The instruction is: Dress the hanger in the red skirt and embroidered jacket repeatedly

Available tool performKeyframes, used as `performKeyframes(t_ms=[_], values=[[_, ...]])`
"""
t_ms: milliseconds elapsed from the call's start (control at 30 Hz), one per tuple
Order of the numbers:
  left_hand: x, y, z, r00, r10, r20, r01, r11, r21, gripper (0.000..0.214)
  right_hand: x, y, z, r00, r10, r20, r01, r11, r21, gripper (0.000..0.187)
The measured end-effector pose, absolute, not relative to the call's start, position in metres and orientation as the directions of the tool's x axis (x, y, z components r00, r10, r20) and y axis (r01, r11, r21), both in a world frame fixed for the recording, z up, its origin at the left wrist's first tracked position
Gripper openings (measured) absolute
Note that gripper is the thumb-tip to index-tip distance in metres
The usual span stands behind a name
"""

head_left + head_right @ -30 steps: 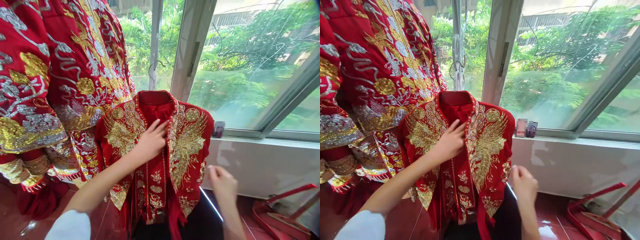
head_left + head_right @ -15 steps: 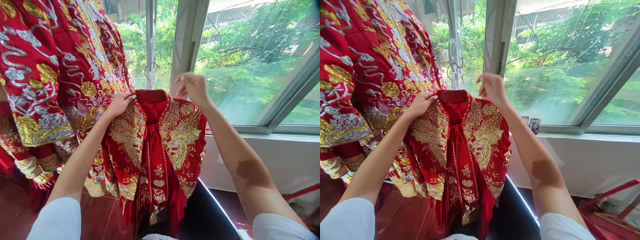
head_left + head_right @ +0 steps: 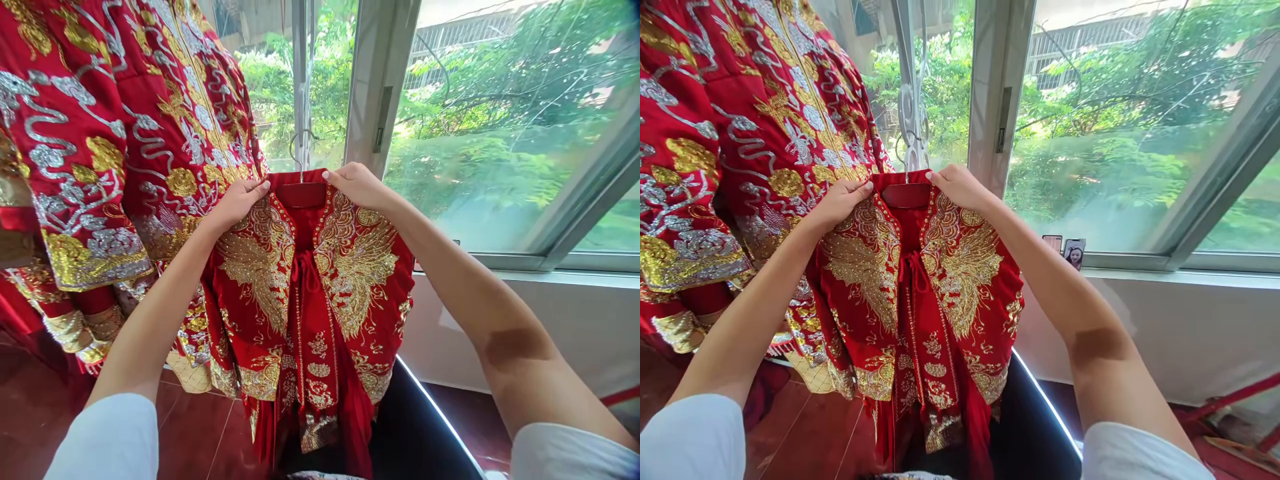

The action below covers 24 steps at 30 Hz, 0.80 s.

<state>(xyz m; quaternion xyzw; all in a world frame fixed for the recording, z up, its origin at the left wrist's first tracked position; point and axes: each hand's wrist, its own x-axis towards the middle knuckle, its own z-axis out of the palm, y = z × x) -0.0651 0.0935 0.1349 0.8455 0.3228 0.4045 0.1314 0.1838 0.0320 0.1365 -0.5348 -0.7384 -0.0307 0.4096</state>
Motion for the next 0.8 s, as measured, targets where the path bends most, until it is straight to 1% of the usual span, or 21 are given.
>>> performKeyframes(t_ms=[33,100,167,200,233,267,300,333,367,400,433,467,500,533,567,600,700,733,767,800], values=[[-0.070,0.094,0.135,0.486,0.665,0.567,0.444,-0.747,0.495,0.039,0.190,0.029,0.137,-0.119,0.781,0.613,0.797,0.444,-0.410,0.048],[-0.088,0.097,0.132,0.544,0.683,0.488,0.458,-0.729,0.509,0.038,0.216,0.023,0.133,-0.189,0.842,0.506,0.725,0.467,-0.506,0.047],[-0.109,0.102,0.127,0.612,0.702,0.364,0.485,-0.697,0.528,0.041,0.252,0.019,0.122,-0.239,0.912,0.332,0.646,0.405,-0.647,0.045],[-0.120,0.105,0.123,0.636,0.711,0.298,0.501,-0.675,0.541,0.045,0.270,0.018,0.114,-0.240,0.938,0.251,0.613,0.347,-0.710,0.046],[-0.128,0.107,0.119,0.649,0.720,0.246,0.515,-0.654,0.554,0.048,0.286,0.016,0.105,-0.225,0.952,0.206,0.569,0.300,-0.765,0.051],[-0.134,0.108,0.113,0.648,0.729,0.220,0.524,-0.636,0.567,0.051,0.296,0.014,0.094,-0.200,0.961,0.192,0.514,0.270,-0.814,0.056],[-0.136,0.108,0.108,0.630,0.743,0.227,0.532,-0.625,0.571,0.052,0.301,0.011,0.083,-0.154,0.964,0.216,0.455,0.263,-0.851,0.059],[-0.135,0.106,0.102,0.590,0.761,0.270,0.549,-0.623,0.557,0.052,0.301,0.008,0.071,-0.083,0.958,0.273,0.408,0.283,-0.868,0.059],[-0.132,0.103,0.095,0.527,0.779,0.341,0.584,-0.623,0.520,0.052,0.295,0.004,0.059,0.017,0.935,0.353,0.396,0.318,-0.861,0.056],[-0.126,0.098,0.089,0.444,0.787,0.428,0.637,-0.614,0.467,0.051,0.285,0.001,0.049,0.147,0.880,0.452,0.430,0.355,-0.830,0.052],[-0.119,0.093,0.083,0.348,0.777,0.525,0.697,-0.589,0.409,0.050,0.272,-0.001,0.039,0.286,0.778,0.559,0.503,0.375,-0.779,0.047],[-0.112,0.088,0.078,0.252,0.747,0.616,0.753,-0.551,0.360,0.049,0.258,-0.002,0.031,0.407,0.633,0.659,0.596,0.363,-0.717,0.042],[-0.105,0.083,0.073,0.170,0.707,0.687,0.793,-0.512,0.330,0.049,0.245,-0.002,0.025,0.486,0.471,0.736,0.684,0.319,-0.656,0.038],[-0.100,0.078,0.068,0.110,0.668,0.736,0.815,-0.485,0.317,0.049,0.234,-0.002,0.019,0.524,0.326,0.787,0.750,0.262,-0.607,0.035],[-0.095,0.073,0.062,0.073,0.632,0.772,0.823,-0.475,0.311,0.050,0.224,-0.001,0.015,0.532,0.220,0.817,0.792,0.210,-0.573,0.034],[-0.092,0.069,0.055,0.052,0.591,0.805,0.825,-0.479,0.299,0.051,0.215,-0.002,0.012,0.528,0.150,0.836,0.819,0.169,-0.548,0.034],[-0.083,0.050,0.020,0.031,0.426,0.904,0.851,-0.486,0.200,0.061,0.190,-0.012,-0.004,0.459,0.051,0.887,0.885,0.056,-0.462,0.037],[-0.078,0.042,0.002,0.030,0.375,0.926,0.866,-0.472,0.164,0.066,0.180,-0.018,-0.013,0.408,0.019,0.913,0.913,0.011,-0.408,0.040],[-0.072,0.034,-0.019,0.040,0.356,0.934,0.881,-0.454,0.135,0.072,0.168,-0.024,-0.025,0.338,0.001,0.941,0.940,-0.035,-0.338,0.046],[-0.065,0.028,-0.040,0.019,0.334,0.942,0.887,-0.441,0.139,0.072,0.155,-0.029,-0.039,0.257,0.005,0.966,0.964,-0.076,-0.256,0.053]])
